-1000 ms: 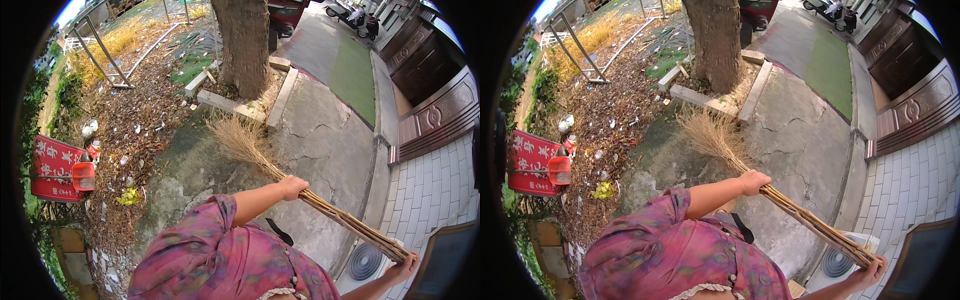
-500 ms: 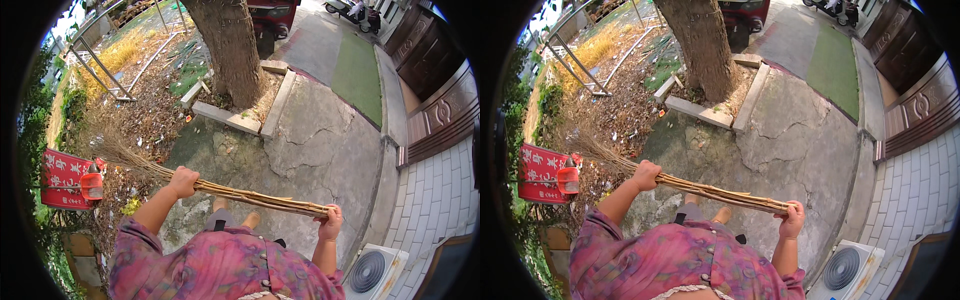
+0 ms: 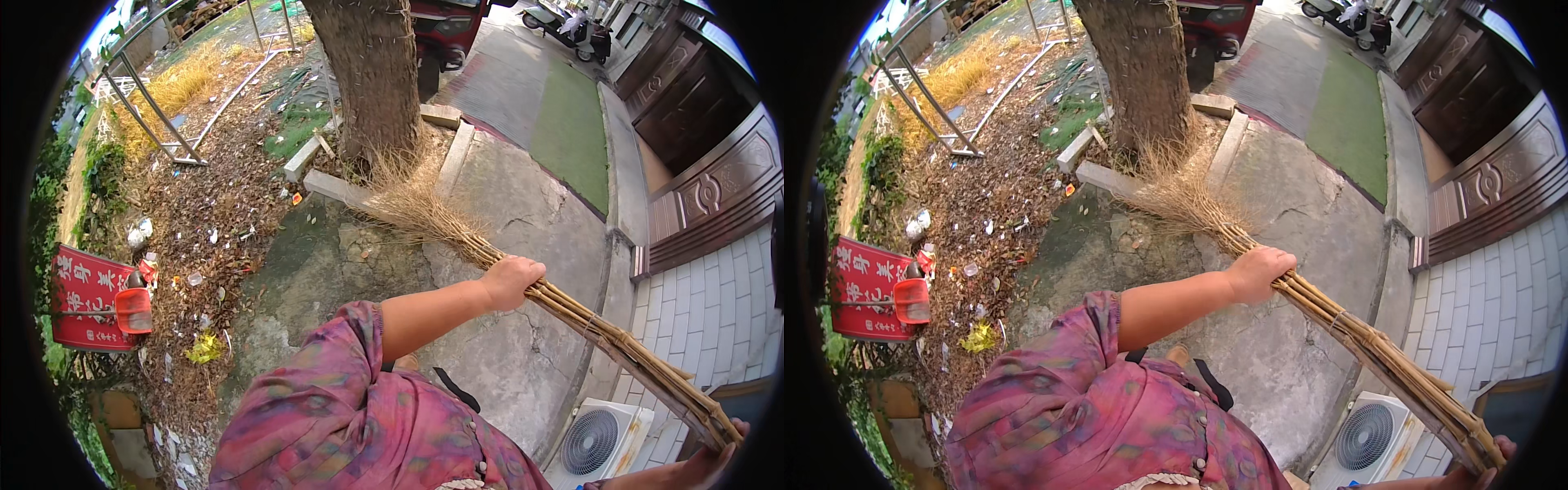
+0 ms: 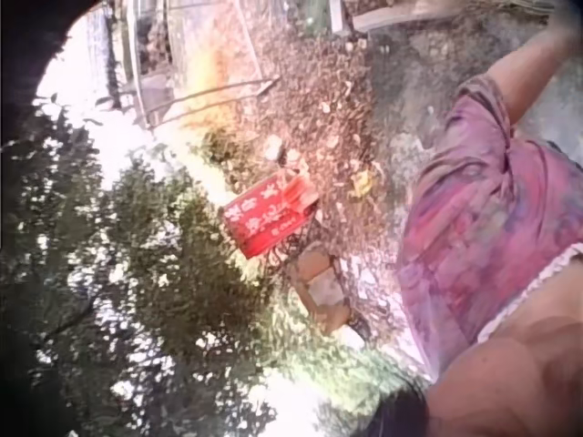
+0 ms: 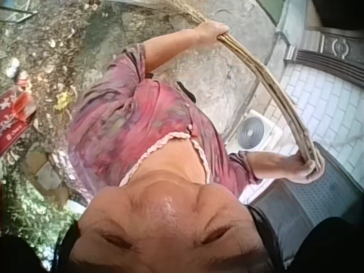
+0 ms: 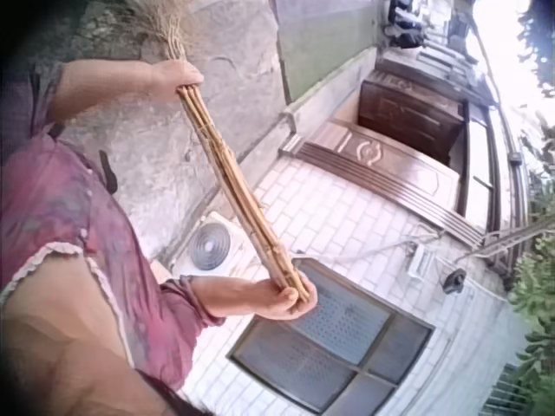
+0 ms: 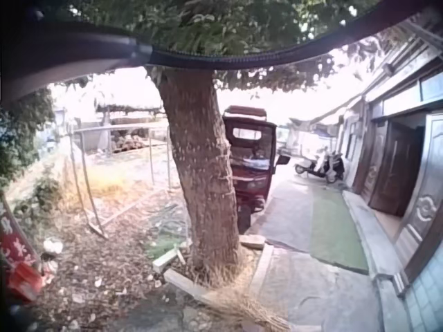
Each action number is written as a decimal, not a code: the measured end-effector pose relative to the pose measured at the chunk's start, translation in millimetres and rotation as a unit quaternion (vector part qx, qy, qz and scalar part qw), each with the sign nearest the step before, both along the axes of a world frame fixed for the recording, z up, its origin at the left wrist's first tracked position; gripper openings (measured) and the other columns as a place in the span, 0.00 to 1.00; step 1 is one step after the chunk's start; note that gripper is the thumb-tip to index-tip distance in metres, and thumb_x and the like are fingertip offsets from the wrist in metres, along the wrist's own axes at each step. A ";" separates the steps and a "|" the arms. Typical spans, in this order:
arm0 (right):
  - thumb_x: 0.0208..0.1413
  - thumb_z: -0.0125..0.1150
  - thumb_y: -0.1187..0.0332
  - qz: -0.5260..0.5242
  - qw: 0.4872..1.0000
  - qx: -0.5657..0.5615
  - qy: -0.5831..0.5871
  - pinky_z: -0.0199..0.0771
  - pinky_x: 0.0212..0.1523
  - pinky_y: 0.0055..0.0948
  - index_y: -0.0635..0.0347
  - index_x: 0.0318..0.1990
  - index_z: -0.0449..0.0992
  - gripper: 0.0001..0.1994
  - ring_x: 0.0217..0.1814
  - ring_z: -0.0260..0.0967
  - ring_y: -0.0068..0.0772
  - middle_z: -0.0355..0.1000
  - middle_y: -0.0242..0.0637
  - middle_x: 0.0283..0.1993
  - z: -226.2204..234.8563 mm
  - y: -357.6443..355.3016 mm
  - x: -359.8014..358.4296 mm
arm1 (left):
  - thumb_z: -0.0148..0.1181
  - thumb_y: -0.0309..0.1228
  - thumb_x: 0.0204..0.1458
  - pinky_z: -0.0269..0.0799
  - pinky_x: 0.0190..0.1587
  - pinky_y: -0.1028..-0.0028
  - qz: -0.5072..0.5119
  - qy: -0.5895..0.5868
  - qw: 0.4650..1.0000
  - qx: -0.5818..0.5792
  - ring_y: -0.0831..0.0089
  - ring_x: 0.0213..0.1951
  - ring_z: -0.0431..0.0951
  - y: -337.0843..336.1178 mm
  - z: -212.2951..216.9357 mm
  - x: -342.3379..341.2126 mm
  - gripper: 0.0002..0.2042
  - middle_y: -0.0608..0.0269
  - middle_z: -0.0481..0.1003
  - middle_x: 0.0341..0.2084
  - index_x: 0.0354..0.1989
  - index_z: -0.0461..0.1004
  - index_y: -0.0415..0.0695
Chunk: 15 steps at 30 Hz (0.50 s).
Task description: The person sweeps a paved outdoor area in front of a house using a traditional straw broom. They gather scattered leaves and debris from the concrete and a green mat, moving the broom back and forth to consolidate the dirt into a pile.
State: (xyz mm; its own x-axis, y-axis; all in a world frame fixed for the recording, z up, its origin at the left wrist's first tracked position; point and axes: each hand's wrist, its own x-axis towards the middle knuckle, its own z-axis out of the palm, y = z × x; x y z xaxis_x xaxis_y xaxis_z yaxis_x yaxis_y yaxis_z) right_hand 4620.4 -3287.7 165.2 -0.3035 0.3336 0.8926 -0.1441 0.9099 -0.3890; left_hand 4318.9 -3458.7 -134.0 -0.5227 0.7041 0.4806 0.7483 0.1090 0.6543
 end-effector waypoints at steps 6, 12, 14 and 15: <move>0.53 0.52 0.70 0.070 0.942 -0.309 -0.108 0.64 0.23 0.20 0.60 0.40 0.68 0.08 0.27 0.59 0.20 0.64 0.31 0.33 -166.0 -34.8 -122.6 | 0.59 0.24 0.41 0.69 0.42 0.61 0.044 -0.115 0.968 -0.218 0.54 0.43 0.74 -76.8 -194.5 -81.8 0.11 0.55 0.74 0.34 0.35 0.70 0.47; 0.53 0.55 0.64 0.163 0.859 -0.466 -0.136 0.69 0.22 0.23 0.59 0.41 0.68 0.11 0.27 0.65 0.25 0.65 0.34 0.32 -257.5 11.8 -88.9 | 0.59 0.26 0.37 0.64 0.40 0.61 0.113 -0.004 0.961 -0.253 0.57 0.35 0.73 -191.2 -140.6 -51.7 0.09 0.59 0.72 0.25 0.29 0.70 0.46; 0.52 0.55 0.64 0.191 0.832 -0.507 -0.118 0.68 0.22 0.22 0.59 0.41 0.68 0.12 0.27 0.66 0.25 0.65 0.34 0.32 -256.8 30.3 -76.4 | 0.58 0.25 0.36 0.63 0.40 0.61 0.103 0.028 0.971 -0.214 0.56 0.33 0.72 -206.6 -95.1 -41.6 0.09 0.58 0.72 0.24 0.28 0.68 0.45; 0.52 0.56 0.63 0.206 0.830 -0.511 -0.089 0.66 0.21 0.21 0.59 0.42 0.67 0.13 0.26 0.65 0.24 0.65 0.34 0.32 -249.4 38.0 -72.4 | 0.58 0.25 0.35 0.63 0.40 0.62 0.093 0.038 0.978 -0.184 0.55 0.32 0.71 -209.6 -73.3 -34.1 0.09 0.58 0.71 0.24 0.27 0.68 0.45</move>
State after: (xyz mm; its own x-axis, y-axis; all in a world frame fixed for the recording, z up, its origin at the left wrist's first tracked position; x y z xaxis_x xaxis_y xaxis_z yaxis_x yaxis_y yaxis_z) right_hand 4547.9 -3249.7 -84.3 -0.6765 0.7238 0.1357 -0.2181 -0.0210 -0.9757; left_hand 4284.8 -3668.3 -207.3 -0.6312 0.7325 0.2551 0.7381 0.4662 0.4877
